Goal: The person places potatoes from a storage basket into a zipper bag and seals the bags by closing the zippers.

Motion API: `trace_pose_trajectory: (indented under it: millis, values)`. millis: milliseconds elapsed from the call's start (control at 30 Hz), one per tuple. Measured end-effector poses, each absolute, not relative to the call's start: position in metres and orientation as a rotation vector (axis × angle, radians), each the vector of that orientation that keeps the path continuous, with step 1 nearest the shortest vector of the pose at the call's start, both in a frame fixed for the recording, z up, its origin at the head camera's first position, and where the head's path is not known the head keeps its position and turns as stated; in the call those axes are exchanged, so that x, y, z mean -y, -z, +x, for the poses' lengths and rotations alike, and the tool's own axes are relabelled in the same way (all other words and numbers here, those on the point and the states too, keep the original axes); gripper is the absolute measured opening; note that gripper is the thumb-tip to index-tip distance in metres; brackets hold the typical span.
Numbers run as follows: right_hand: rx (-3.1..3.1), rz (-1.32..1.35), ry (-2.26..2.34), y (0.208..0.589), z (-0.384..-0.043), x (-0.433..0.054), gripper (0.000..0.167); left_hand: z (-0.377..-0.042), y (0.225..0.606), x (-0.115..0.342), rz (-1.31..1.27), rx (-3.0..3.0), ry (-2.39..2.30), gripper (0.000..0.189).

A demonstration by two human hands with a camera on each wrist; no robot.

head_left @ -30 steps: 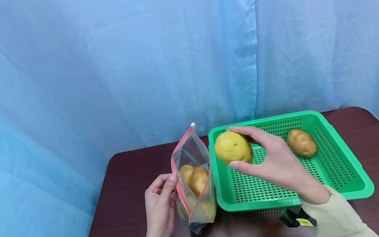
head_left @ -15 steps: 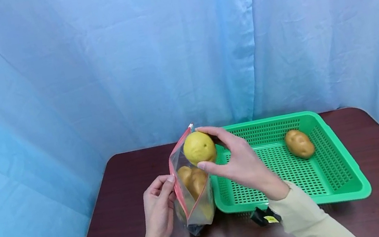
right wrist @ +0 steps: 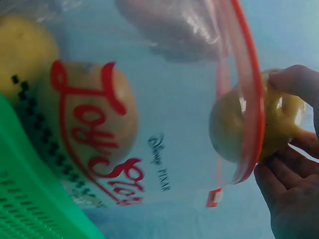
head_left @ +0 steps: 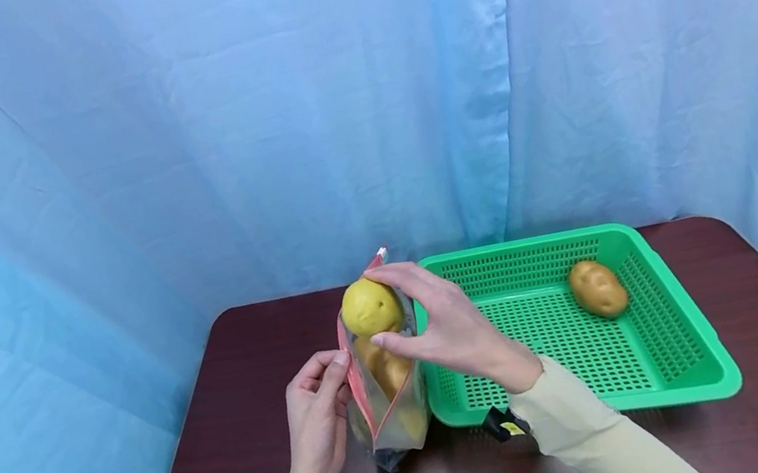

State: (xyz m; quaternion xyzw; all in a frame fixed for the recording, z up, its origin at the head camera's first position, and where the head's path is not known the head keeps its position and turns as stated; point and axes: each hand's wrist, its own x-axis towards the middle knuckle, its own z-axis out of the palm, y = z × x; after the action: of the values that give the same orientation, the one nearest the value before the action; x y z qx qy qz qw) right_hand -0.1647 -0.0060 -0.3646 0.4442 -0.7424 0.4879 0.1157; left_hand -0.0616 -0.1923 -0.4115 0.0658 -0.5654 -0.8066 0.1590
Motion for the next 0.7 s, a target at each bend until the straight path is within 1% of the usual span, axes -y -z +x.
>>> trace_pose_trajectory:
  millis: [533, 700]
  values:
    - [2.325, 1.346, -1.08, 0.383, -0.181, 0.008, 0.067, -0.061, 0.41, 0.194, 0.182, 1.581, 2.303, 0.01]
    - [2.4, 1.236, -1.118, 0.385, -0.181, 0.002, 0.068, -0.061, 0.411, 0.195, 0.175, 1.564, 2.304, 0.012]
